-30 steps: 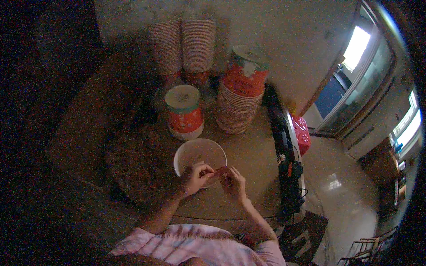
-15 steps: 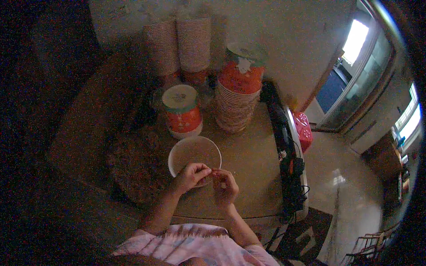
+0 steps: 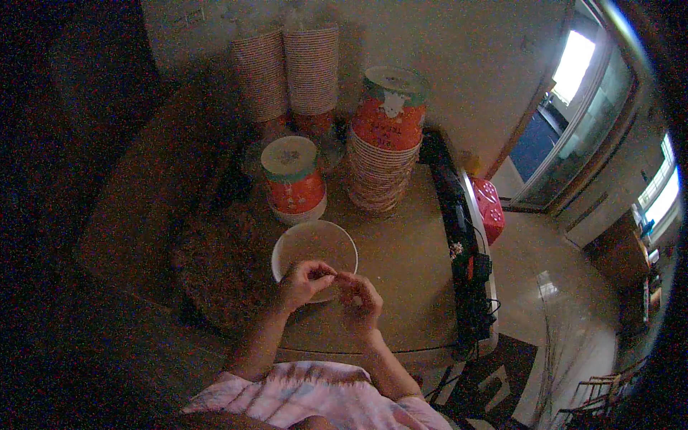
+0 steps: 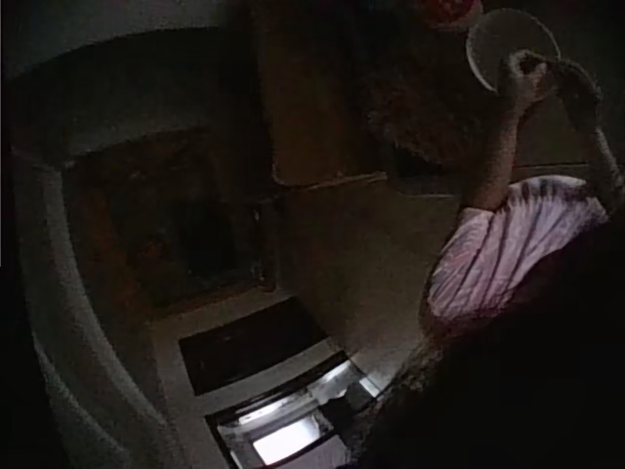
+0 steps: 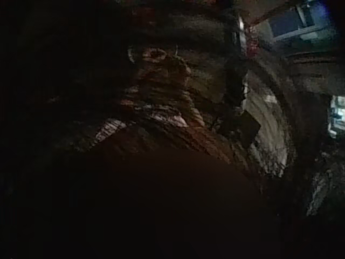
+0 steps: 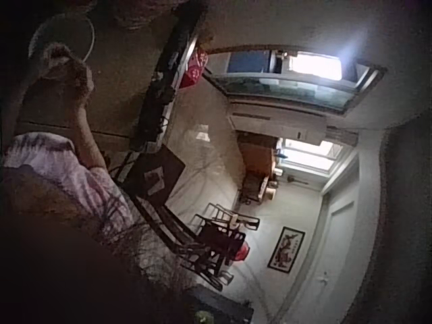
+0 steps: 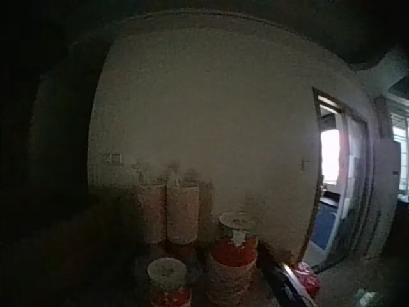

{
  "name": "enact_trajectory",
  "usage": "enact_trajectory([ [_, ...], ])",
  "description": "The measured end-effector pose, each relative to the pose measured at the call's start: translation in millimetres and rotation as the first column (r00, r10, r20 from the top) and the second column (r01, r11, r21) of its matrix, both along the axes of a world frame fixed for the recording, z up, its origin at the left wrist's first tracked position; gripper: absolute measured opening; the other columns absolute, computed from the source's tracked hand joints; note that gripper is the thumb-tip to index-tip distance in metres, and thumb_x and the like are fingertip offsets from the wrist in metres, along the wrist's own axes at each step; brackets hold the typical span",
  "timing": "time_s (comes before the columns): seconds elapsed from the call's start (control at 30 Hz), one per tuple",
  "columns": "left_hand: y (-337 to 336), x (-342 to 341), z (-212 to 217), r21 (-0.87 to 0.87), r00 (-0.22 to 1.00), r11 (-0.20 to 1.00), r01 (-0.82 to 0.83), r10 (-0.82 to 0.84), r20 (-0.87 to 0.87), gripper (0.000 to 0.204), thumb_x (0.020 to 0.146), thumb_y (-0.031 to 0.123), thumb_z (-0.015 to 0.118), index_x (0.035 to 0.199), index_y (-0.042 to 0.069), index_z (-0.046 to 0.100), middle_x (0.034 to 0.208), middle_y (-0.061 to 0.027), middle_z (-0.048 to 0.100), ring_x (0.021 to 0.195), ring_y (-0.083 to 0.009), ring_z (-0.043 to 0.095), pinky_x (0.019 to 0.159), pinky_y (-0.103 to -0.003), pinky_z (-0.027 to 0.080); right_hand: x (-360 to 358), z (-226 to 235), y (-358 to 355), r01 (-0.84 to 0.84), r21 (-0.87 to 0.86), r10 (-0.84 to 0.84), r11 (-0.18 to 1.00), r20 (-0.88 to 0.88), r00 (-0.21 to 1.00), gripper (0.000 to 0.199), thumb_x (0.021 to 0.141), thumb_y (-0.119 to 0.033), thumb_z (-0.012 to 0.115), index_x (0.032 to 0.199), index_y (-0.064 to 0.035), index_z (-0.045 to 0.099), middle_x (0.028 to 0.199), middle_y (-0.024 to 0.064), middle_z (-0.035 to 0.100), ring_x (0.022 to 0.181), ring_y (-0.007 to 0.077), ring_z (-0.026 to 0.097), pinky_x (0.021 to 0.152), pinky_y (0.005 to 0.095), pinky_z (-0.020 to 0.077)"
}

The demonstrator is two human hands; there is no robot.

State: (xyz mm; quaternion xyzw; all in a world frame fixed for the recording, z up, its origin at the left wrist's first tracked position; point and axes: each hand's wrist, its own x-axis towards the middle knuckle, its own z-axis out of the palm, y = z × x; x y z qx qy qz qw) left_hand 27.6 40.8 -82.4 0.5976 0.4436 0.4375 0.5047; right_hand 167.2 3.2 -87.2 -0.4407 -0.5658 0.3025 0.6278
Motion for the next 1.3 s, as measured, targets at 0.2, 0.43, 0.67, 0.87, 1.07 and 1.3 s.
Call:
enact_trajectory([
  [0.2, -10, 0, 24, 0.057, 0.992, 0.998, 0.001, 0.007, -0.128, 0.012, 0.077, 0.012, 0.066, 0.084, 0.004, 0.064, 0.076, -0.0026, 0.062, 0.068, -0.0087, 0.056, 0.063, -0.024, 0.046, 10, -9, 5, -0.135, -0.284, 0.100, 0.949, -0.136, 0.986, 0.007, 0.082, -0.004, 0.061, 0.089, -0.0010, 0.060, 0.080, 0.0033, 0.063, 0.064, 0.0060, 0.053, 0.053, 0.0197, 0.0421],
  [0.43, -15, 4, 23, 0.165, 0.977, 0.984, -0.073, 0.104, -0.186, 0.008, 0.075, 0.007, 0.065, 0.078, 0.001, 0.061, 0.075, -0.0069, 0.061, 0.065, -0.0136, 0.058, 0.060, -0.026, 0.047, 10, -14, 7, -0.088, -0.232, 0.068, 0.969, -0.091, 0.994, 0.005, 0.081, -0.003, 0.061, 0.086, -0.0021, 0.060, 0.075, 0.0021, 0.063, 0.059, 0.0042, 0.052, 0.050, 0.0180, 0.0410],
  [0.67, -21, 7, 34, 0.231, 0.965, 0.971, -0.061, 0.117, -0.235, 0.010, 0.074, 0.007, 0.066, 0.077, 0.000, 0.060, 0.075, -0.0078, 0.061, 0.062, -0.0158, 0.058, 0.058, -0.028, 0.046, 8, -17, 8, 0.030, -0.079, -0.021, 0.996, 0.110, 0.994, 0.005, 0.081, -0.002, 0.060, 0.086, -0.0009, 0.059, 0.073, 0.0005, 0.060, 0.064, 0.0045, 0.053, 0.057, 0.0186, 0.0422],
  [0.87, -22, 10, 29, 0.091, 0.990, 0.989, -0.120, 0.126, -0.062, 0.011, 0.078, 0.009, 0.063, 0.084, -0.001, 0.062, 0.081, -0.0116, 0.065, 0.072, -0.0188, 0.064, 0.064, -0.029, 0.050, 6, -13, 6, -0.028, -0.127, 0.021, 0.991, -0.059, 0.998, 0.004, 0.083, -0.002, 0.059, 0.087, -0.0014, 0.058, 0.077, 0.0013, 0.061, 0.068, 0.0052, 0.054, 0.059, 0.0196, 0.0434],
  [1.07, -20, 10, 29, 0.175, 0.968, 0.979, -0.102, 0.139, -0.210, 0.013, 0.080, 0.008, 0.061, 0.089, 0.000, 0.062, 0.083, -0.0131, 0.065, 0.074, -0.0192, 0.065, 0.065, -0.029, 0.050, 8, -16, 6, -0.060, -0.163, 0.051, 0.985, -0.062, 0.997, 0.006, 0.084, -0.001, 0.057, 0.089, -0.0010, 0.057, 0.080, 0.0021, 0.061, 0.070, 0.0059, 0.055, 0.060, 0.0192, 0.0434],
  [1.3, -20, 11, 29, 0.232, 0.957, 0.966, -0.116, 0.171, -0.233, 0.009, 0.079, 0.008, 0.062, 0.085, 0.001, 0.061, 0.074, -0.0105, 0.065, 0.067, -0.0177, 0.063, 0.061, -0.028, 0.049, 6, -18, 7, -0.104, -0.091, 0.095, 0.990, -0.097, 0.991, 0.011, 0.083, 0.000, 0.058, 0.093, -0.0023, 0.055, 0.082, 0.0008, 0.060, 0.069, 0.0047, 0.054, 0.058, 0.0178, 0.0421],
])
